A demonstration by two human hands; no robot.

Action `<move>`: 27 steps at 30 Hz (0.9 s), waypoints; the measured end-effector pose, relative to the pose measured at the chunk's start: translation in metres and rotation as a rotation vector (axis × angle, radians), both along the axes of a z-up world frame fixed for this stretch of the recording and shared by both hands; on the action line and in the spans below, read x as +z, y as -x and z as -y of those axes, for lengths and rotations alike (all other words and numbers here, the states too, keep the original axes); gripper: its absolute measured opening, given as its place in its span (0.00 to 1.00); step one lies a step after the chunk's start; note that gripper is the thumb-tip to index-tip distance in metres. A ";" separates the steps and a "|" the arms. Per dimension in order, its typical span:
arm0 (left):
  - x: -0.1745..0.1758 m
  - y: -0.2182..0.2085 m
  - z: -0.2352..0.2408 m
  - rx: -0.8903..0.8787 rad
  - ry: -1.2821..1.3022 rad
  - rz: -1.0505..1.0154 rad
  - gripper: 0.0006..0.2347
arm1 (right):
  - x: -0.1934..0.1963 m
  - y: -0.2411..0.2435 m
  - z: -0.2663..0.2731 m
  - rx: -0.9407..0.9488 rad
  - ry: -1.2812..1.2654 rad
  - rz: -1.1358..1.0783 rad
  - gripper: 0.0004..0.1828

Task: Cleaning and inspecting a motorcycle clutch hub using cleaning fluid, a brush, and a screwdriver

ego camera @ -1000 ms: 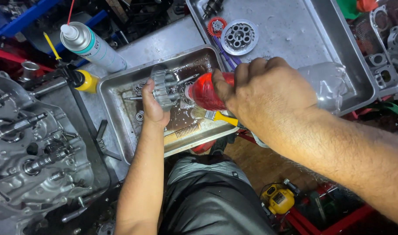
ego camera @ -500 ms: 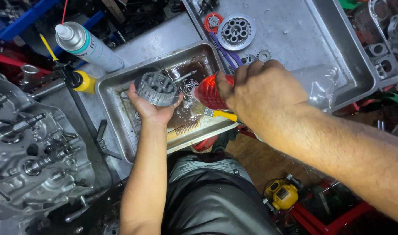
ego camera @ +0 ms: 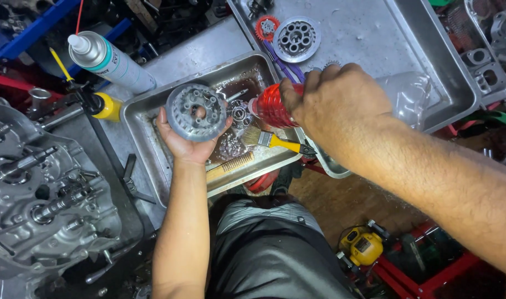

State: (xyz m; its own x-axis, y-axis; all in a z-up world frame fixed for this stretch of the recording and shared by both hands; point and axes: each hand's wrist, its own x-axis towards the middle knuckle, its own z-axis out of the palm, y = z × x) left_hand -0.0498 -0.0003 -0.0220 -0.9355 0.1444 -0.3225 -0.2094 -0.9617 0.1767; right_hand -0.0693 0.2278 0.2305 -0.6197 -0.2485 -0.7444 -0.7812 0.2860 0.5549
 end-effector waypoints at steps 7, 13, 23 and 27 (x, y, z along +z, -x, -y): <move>0.008 -0.005 0.011 -0.155 -0.001 -0.169 0.37 | 0.001 0.004 -0.007 0.041 0.108 -0.135 0.62; -0.015 0.001 0.025 -0.266 0.196 -0.285 0.29 | 0.015 0.002 -0.008 0.096 0.121 -0.194 0.62; -0.027 0.007 0.026 -0.305 0.501 -0.297 0.29 | 0.028 -0.004 -0.006 0.206 0.094 -0.194 0.60; -0.012 0.009 0.021 -0.361 0.660 -0.371 0.30 | 0.030 -0.001 -0.004 0.200 0.068 -0.201 0.65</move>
